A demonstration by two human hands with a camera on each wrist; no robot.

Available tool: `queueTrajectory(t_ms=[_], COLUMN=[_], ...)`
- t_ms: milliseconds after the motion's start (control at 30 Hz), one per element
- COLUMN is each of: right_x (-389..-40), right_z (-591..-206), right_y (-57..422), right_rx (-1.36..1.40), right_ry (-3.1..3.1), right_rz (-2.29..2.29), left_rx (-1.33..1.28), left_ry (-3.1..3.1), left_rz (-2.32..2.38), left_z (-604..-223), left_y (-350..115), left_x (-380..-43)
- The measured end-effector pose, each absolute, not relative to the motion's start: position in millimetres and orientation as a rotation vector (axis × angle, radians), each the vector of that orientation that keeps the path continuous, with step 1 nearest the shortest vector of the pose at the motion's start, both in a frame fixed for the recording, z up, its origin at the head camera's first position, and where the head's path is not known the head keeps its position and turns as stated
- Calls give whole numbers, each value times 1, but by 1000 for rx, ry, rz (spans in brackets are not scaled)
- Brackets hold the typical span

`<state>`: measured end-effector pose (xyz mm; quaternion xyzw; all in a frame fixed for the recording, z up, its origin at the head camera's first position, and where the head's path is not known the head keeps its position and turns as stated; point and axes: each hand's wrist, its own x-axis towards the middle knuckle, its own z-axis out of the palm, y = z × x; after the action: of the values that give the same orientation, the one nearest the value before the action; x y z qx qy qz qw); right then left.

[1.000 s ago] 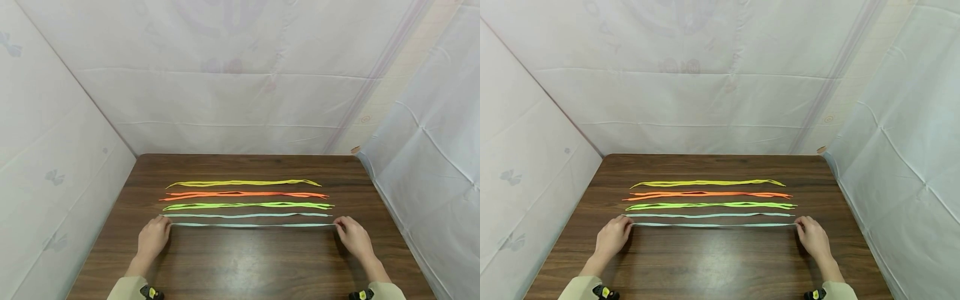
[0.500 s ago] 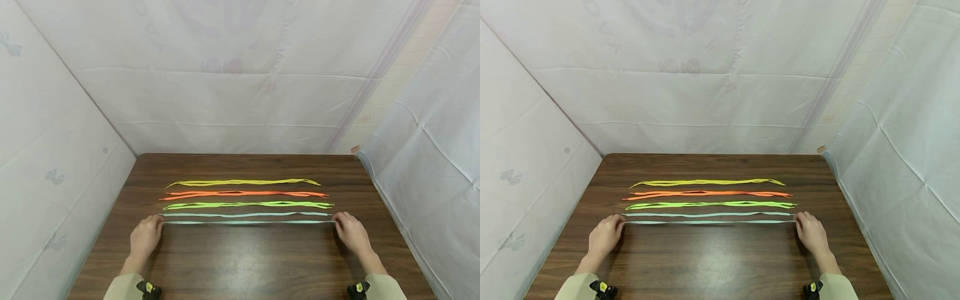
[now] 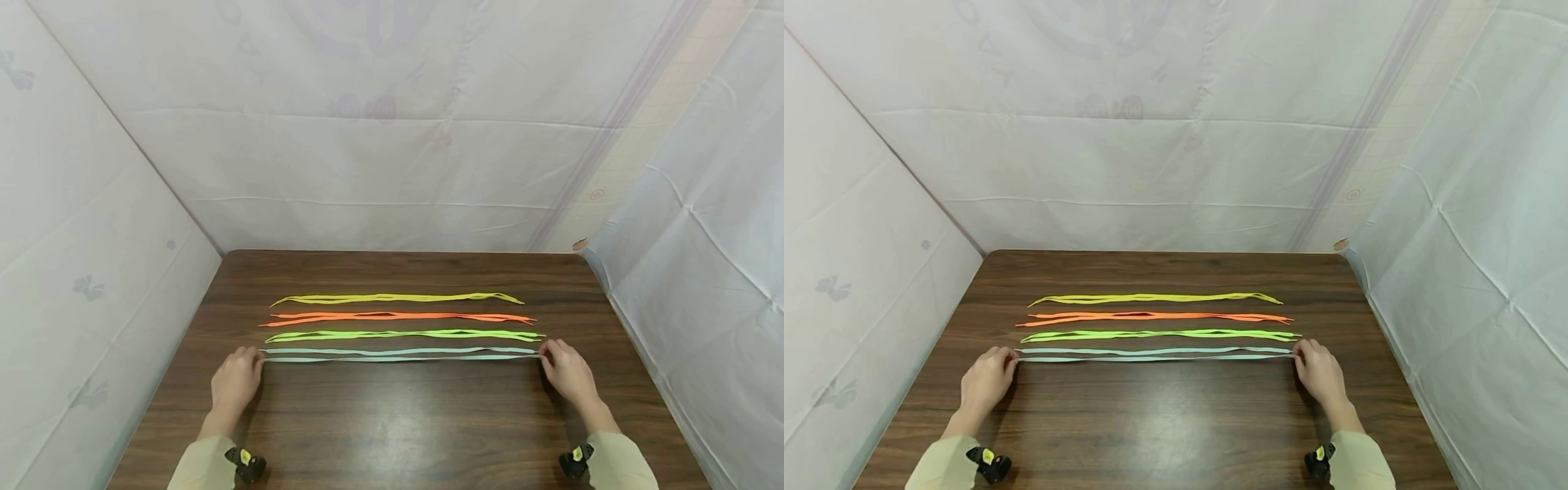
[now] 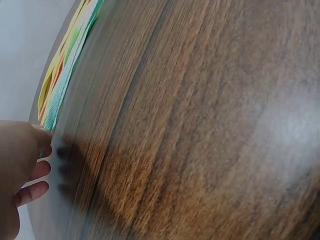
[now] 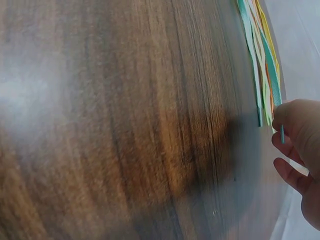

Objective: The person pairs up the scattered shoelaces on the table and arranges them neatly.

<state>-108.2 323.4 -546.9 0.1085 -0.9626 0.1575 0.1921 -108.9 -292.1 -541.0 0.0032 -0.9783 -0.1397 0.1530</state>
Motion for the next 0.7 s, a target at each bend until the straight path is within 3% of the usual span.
queueTrajectory(t_ms=[700], right_x=[-118], right_z=[-546], right_y=[317], right_rx=[314], right_ry=[-2769], right_rz=[417], left_rx=[60], left_ry=[-2874], left_rz=[-412], left_z=[-542], left_y=[-298], left_x=[-114])
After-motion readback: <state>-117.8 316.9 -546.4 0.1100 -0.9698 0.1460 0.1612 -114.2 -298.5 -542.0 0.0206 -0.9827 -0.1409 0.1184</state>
